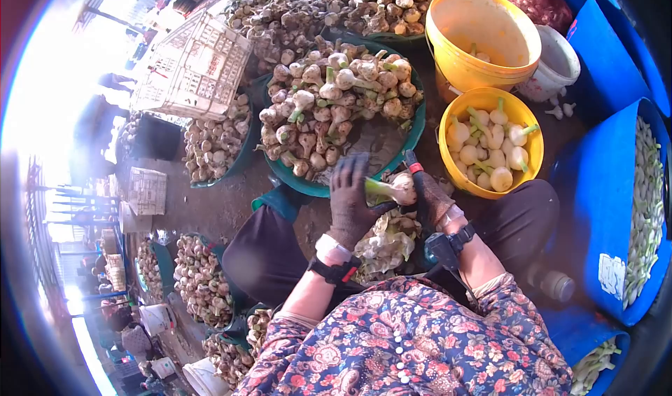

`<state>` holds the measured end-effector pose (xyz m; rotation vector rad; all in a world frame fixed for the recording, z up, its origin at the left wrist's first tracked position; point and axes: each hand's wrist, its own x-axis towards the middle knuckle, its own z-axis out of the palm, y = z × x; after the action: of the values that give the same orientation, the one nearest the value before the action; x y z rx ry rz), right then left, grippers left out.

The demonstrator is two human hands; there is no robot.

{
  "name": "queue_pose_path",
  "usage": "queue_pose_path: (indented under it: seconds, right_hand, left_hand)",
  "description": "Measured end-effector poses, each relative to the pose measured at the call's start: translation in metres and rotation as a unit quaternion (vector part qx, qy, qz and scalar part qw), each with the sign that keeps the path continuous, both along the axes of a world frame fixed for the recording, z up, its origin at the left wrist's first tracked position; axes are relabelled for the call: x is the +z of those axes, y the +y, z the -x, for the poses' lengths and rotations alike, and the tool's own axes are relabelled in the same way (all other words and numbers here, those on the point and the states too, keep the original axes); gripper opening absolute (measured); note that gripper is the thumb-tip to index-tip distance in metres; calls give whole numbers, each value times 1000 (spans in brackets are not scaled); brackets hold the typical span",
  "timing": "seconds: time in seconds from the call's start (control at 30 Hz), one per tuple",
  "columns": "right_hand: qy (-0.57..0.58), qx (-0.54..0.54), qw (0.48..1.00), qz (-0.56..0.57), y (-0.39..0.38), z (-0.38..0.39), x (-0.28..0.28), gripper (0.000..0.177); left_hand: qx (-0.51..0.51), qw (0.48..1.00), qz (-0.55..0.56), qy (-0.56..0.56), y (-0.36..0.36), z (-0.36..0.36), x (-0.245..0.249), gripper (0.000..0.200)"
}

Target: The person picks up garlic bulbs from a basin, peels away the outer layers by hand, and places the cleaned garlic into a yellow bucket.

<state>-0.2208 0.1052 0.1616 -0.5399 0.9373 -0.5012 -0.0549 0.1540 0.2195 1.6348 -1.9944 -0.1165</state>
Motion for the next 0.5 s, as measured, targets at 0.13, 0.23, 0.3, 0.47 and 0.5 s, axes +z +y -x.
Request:
queue_pose_path:
  seconds: [0.13,0.23,0.3,0.47,0.5]
  right_hand:
    - [128,83,955,252,-1,-19,-60,32]
    - [9,1,967,254,-1,-22,-60,32]
    - [-112,7,978,176,-1,-15,-4,36]
    - [15,2,867,498,7,-19,29,50]
    - [78,-14,798,597,11,-21,31,53]
  left_hand:
    - [-88,963,-211,140,7,-20,-22,45]
    - [43,815,-310,487,11,-17,-43,24]
    - [140,586,-370,707,7,-26,-35,20]
    - [4,953,-119,278,19,-41,-22,32]
    - [13,947,-128,294,20,-43,-18,34]
